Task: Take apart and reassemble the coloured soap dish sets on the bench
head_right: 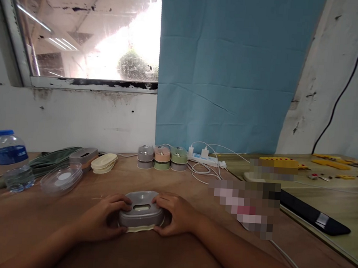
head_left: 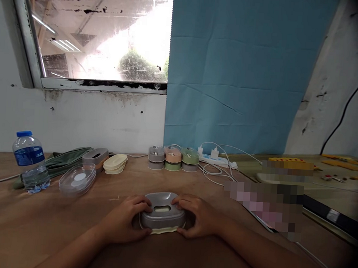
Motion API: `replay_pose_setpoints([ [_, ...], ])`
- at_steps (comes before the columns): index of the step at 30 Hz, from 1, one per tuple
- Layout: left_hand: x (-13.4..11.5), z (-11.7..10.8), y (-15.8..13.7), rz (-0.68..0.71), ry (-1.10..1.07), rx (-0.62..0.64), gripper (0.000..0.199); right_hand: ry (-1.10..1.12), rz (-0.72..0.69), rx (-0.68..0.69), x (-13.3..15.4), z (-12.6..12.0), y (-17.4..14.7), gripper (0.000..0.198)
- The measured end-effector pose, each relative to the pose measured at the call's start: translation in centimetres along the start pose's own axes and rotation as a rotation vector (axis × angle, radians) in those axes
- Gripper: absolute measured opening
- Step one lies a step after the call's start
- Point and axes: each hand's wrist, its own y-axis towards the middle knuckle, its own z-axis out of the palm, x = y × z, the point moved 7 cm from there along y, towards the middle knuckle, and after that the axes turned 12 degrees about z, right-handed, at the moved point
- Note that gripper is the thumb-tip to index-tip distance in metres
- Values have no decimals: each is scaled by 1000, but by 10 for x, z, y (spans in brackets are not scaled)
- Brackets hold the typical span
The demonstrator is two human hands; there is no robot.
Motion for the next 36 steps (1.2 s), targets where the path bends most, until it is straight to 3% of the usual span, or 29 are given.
replay_pose_setpoints([
  [13,-2,-7,1,85,-2,-75,36,-113,-176,-182,5,-9,-5,31],
  [19,8,0,-1,-16,-145,-55,47,-70,-143,-138,-1,-6,-2,35],
  [30,12,5,-1,-3,-209,-22,48,8,-127,-69,-6,-1,-1,37],
  [36,17,3,-1,-33,-119,-29,48,87,0,37,-10,2,3,41],
])
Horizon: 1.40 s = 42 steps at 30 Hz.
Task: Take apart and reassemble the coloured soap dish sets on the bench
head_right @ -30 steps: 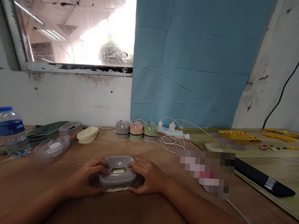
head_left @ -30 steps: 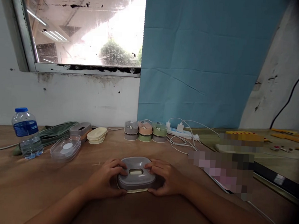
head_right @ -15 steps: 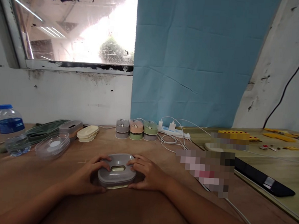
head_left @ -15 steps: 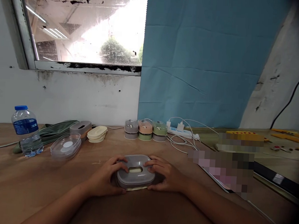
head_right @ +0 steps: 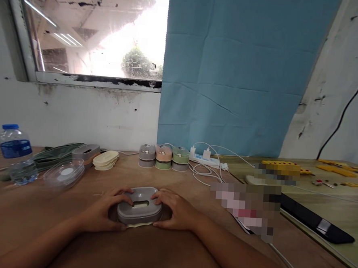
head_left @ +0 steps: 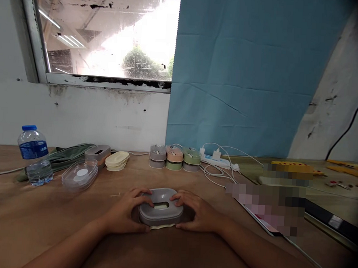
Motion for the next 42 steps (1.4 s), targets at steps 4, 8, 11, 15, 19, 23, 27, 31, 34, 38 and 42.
replay_pose_setpoints([
  [4,0,-3,0,-8,30,-1,43,43,50,54,-3,2,0,43],
  [8,2,-1,-1,-24,-25,9,42,103,96,63,-9,6,0,38],
  [11,4,3,-2,-43,-86,13,42,161,124,81,-13,9,1,38],
  [15,3,5,-2,-57,-52,9,41,176,151,87,-16,11,1,39],
  [19,-8,-4,1,63,128,53,43,173,168,104,-15,11,0,38],
  [23,8,-47,-6,-12,462,-120,37,175,196,118,-14,10,0,38],
  [27,51,-100,-38,-381,901,-263,31,166,196,121,-13,10,-1,38],
  [31,97,-126,-76,-767,1008,-163,27,166,192,115,-12,9,-1,37],
  [34,115,-127,-88,-840,907,-109,23,164,196,116,-11,8,-1,38],
  [38,105,-135,-87,-809,930,-240,20,126,185,98,-8,7,0,37],
  [42,72,-147,-80,-640,885,-605,19,14,102,41,-3,3,0,34],
])
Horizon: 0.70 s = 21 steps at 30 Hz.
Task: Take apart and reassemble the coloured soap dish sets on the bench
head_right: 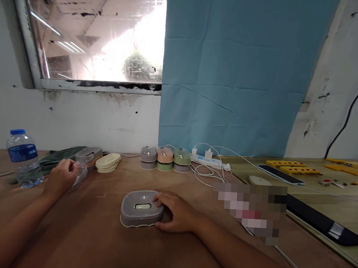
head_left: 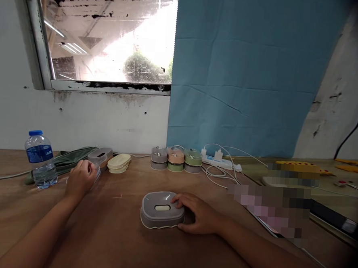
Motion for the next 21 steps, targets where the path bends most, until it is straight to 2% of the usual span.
replay_pose_setpoints([
  [3,-9,-11,-4,-109,-386,-226,18,-71,-64,-124,2,-8,-1,43],
  [4,-13,-6,-6,-156,-562,-250,19,-77,-71,-176,2,-11,-1,47],
  [6,-29,13,-11,-245,-975,-212,21,-85,-72,-265,1,-16,-3,53],
  [9,-69,43,-24,-387,-1546,-24,25,-130,-74,-347,5,-18,-6,51],
  [12,-112,51,-39,-467,-1882,216,23,-178,-99,-427,13,-20,-10,51],
  [16,-147,41,-54,-444,-2075,484,20,-257,-197,-502,28,-20,-15,55],
  [19,-159,37,-64,-430,-2125,644,20,-283,-258,-516,36,-19,-17,58],
  [21,-164,37,-69,-427,-2146,708,20,-282,-278,-479,39,-17,-17,60],
])
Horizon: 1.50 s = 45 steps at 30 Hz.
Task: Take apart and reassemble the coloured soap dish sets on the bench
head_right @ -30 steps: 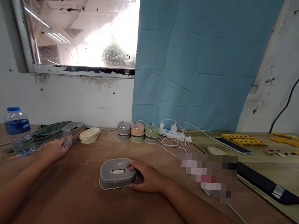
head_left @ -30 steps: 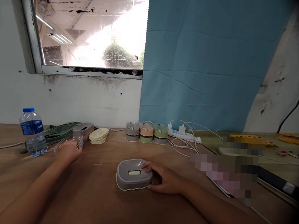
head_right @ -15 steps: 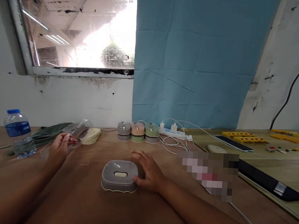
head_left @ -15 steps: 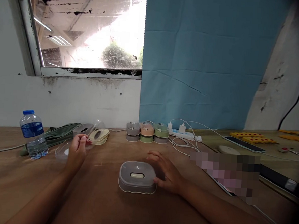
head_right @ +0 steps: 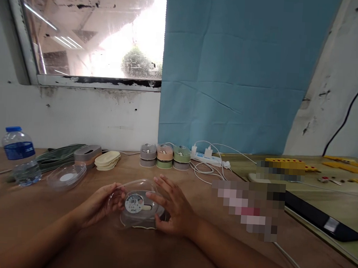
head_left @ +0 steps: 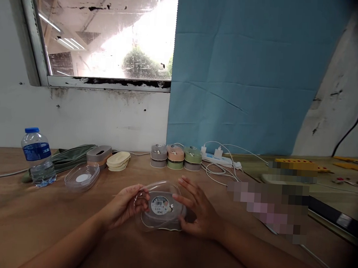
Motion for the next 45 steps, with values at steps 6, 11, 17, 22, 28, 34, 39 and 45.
replay_pose_setpoints([
  [6,14,15,-6,-73,-42,78,23,165,-27,140,3,6,-3,61],
  [11,10,19,-4,-50,-44,87,29,319,-31,97,0,3,-5,62],
  [17,-15,-31,10,285,220,-84,32,542,295,114,-30,14,-6,60],
  [22,-1,-37,9,175,571,173,65,606,555,297,-49,35,-16,59],
  [28,6,-16,-4,44,938,371,100,560,484,444,-41,37,-12,52],
  [34,8,-28,-2,22,1094,277,102,466,367,528,-33,34,-9,47],
  [39,9,-25,-3,-5,1057,300,102,439,287,528,-30,34,-11,67],
  [45,8,-19,-4,11,989,345,98,452,211,492,-25,29,-7,60],
])
